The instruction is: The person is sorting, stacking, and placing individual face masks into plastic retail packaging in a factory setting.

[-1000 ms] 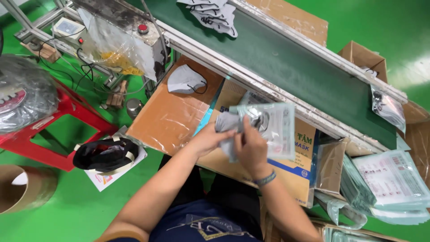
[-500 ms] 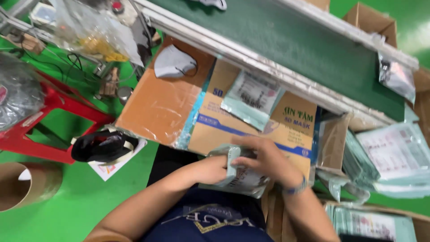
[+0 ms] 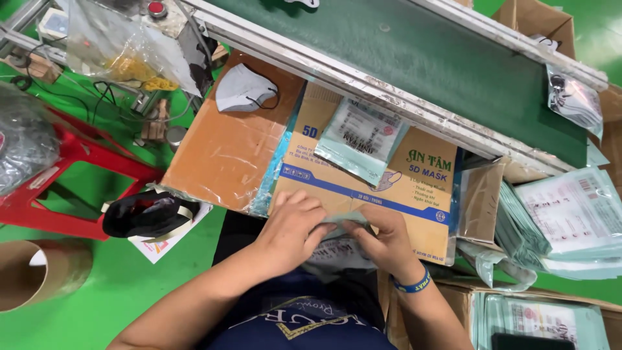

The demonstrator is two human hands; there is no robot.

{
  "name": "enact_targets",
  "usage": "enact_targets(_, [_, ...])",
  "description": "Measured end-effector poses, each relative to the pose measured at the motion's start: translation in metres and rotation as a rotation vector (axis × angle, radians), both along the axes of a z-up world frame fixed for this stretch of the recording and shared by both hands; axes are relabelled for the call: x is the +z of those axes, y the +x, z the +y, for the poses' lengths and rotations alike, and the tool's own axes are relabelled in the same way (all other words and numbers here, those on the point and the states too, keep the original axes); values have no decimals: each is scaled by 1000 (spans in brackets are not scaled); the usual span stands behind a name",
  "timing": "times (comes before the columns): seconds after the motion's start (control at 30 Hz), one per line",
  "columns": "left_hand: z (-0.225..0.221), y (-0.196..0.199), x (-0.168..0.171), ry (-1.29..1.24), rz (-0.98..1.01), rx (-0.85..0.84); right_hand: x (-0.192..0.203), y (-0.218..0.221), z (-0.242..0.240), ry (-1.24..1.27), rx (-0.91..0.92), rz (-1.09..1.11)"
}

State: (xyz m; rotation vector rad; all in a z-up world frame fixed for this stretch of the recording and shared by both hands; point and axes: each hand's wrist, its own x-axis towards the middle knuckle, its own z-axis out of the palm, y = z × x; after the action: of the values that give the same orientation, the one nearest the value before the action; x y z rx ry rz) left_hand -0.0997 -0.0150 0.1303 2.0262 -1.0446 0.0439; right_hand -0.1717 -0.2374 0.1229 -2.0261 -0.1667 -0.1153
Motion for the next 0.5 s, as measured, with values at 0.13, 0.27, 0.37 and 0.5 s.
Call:
enact_targets(0.13, [3,5,-26,67,246,-163,9,-3,-10,35,21,-22])
enact_targets(0.27, [-16,36,-15,-47,181,-212,-12,4,-54,-166,-357,152])
enact_targets(0.37, [-23,73,6,-93,243,-140,-65,51,-264,-360,-621,-143])
enact_targets(0.5, [-33,134,-12,-54,183,19,55,41,-288,-321,-885,-508])
